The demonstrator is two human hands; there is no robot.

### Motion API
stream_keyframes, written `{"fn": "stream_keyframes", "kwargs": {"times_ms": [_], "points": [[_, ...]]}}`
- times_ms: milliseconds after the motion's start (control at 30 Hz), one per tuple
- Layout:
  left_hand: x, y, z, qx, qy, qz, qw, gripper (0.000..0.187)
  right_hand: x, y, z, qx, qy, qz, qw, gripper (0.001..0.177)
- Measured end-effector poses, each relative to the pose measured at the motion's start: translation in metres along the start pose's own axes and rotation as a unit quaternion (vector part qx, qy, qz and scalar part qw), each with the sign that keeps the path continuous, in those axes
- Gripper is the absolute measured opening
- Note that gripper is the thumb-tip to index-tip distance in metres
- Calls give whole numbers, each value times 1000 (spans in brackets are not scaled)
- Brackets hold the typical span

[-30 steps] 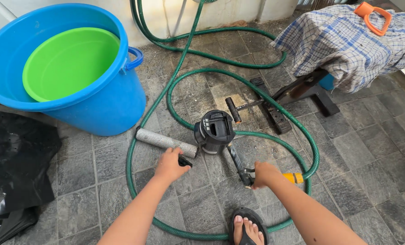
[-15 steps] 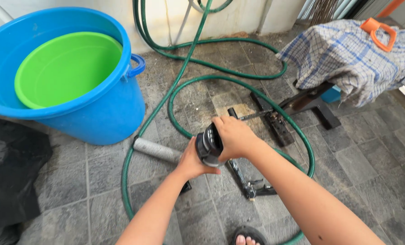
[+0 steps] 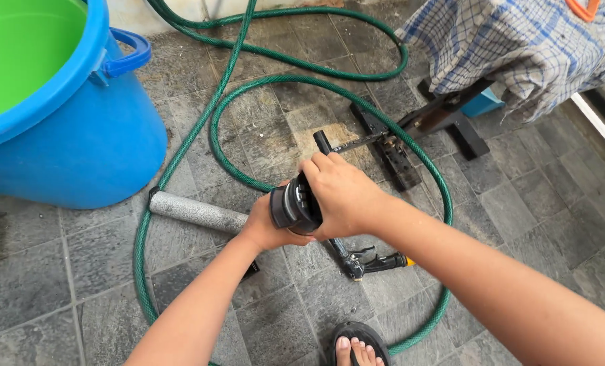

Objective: The person disassembles a vacuum cleaner filter housing, rinses the components with a garden hose, and reassembles the unit. They handle the filter housing, a cylindrical filter, and a hose nozzle, using water to clean the parts before putting them back together.

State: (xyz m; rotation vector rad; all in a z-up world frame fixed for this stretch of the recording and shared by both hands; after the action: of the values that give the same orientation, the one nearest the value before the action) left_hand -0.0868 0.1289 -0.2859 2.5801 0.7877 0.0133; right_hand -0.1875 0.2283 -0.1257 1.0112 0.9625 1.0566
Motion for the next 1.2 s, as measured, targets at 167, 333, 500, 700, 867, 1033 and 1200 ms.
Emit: {"fn": "stream_keyframes", "kwargs": {"times_ms": [167,333,500,700,867,1033,1200], "points": [[-5,-10,-9,-30,30,-9,999,107,-6,10,-22,-13,36,17,999,95],[-7,-7,-14,-65,70,17,995,110,2,10,-21,-14,19,13,1000,87],[2,-12,-16,-44,50,4,998,109,6,16,-21,-17,28,43,999,85],[7,-24,-2,-42,81,20,996,102,-1,11,-37,-76,55,39,995,95],[-3,-25,-22,75,3,-18,997,111,12,5,-54,-131,-8,14,991,102],[-15,-41,-46,52,40,6,998,109,31,9,-73,-117,-83,76,987,107],[-23,-38,-52,29,3,59,998,108,45,17,-67,-94,-151,47,983,101]]}}
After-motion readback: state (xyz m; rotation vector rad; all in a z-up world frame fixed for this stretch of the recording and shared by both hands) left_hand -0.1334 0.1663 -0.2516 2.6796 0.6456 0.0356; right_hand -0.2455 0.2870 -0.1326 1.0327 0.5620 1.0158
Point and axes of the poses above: each hand's wrist, its own x-axis away from the middle knuckle, its own y-axis out of the back of the hand, z = x × y, the point moved 3 cm from there along -x, towards the middle knuckle, and after that the axes turned 13 degrees about -z, right-handed, at the moved point
